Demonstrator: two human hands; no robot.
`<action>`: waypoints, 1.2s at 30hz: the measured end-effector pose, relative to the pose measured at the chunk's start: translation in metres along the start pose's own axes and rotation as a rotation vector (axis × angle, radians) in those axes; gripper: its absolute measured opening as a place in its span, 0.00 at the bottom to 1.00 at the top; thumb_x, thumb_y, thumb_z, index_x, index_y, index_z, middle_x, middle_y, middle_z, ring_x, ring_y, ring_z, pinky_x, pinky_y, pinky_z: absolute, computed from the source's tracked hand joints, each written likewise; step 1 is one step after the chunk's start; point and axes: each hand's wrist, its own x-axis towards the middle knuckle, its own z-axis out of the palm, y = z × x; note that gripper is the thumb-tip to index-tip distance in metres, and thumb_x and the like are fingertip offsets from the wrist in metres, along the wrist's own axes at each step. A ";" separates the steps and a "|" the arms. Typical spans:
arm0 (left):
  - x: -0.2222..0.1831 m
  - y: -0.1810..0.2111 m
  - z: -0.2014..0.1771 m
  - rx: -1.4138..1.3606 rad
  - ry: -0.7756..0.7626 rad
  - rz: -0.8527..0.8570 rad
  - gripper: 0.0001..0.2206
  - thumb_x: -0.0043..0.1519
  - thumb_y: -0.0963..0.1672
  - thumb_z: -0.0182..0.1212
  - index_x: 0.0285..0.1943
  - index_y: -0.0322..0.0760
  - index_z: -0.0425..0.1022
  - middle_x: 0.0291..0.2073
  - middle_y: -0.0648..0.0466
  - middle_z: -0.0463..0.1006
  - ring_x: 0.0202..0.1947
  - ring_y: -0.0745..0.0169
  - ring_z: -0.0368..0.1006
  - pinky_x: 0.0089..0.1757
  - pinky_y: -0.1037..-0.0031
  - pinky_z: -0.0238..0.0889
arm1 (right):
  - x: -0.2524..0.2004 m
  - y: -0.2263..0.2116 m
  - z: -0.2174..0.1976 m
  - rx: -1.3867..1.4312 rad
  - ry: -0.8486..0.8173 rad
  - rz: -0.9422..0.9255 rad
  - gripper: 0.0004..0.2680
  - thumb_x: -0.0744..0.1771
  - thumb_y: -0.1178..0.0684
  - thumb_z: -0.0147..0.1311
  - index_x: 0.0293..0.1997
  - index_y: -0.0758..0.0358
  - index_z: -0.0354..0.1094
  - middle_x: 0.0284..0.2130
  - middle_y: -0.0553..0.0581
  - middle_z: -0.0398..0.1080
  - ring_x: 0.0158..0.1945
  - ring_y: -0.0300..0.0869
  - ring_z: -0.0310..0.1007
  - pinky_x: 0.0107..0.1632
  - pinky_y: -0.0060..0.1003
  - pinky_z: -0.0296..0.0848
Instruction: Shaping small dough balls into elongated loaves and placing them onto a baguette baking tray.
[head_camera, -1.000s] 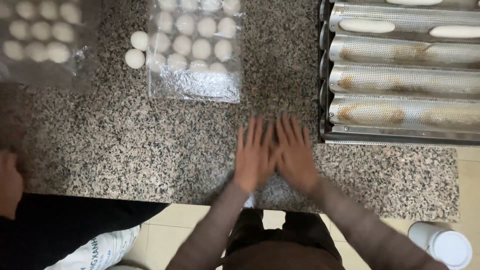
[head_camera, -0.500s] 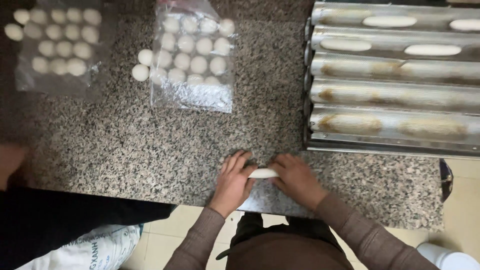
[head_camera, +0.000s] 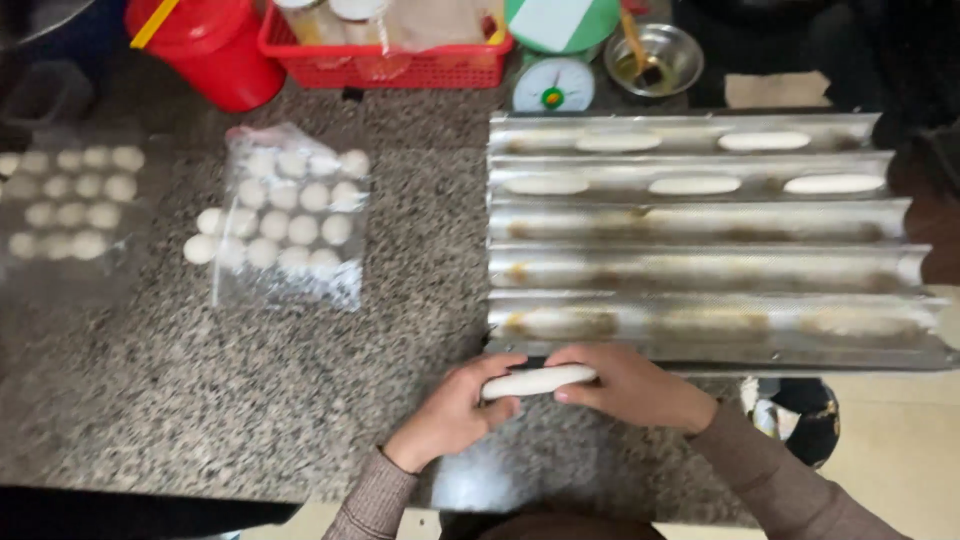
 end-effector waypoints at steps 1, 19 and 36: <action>0.016 0.009 0.004 0.003 0.001 0.007 0.26 0.65 0.44 0.72 0.75 0.43 0.78 0.67 0.52 0.85 0.59 0.61 0.82 0.59 0.71 0.71 | -0.005 0.011 -0.015 -0.004 0.007 -0.002 0.14 0.72 0.41 0.61 0.64 0.46 0.78 0.48 0.45 0.84 0.44 0.39 0.83 0.46 0.38 0.73; 0.290 0.032 0.024 0.330 0.024 -0.042 0.16 0.67 0.41 0.71 0.64 0.48 0.89 0.52 0.42 0.83 0.55 0.32 0.84 0.56 0.50 0.79 | 0.038 0.120 -0.215 -0.174 0.268 0.132 0.12 0.73 0.45 0.60 0.62 0.52 0.79 0.40 0.57 0.86 0.41 0.50 0.86 0.51 0.49 0.80; 0.312 0.010 0.033 0.572 -0.050 -0.076 0.15 0.68 0.42 0.71 0.63 0.46 0.89 0.55 0.39 0.85 0.56 0.34 0.86 0.56 0.52 0.82 | 0.048 0.147 -0.212 -0.431 0.225 0.129 0.13 0.75 0.41 0.54 0.65 0.49 0.75 0.37 0.57 0.83 0.43 0.52 0.88 0.52 0.47 0.83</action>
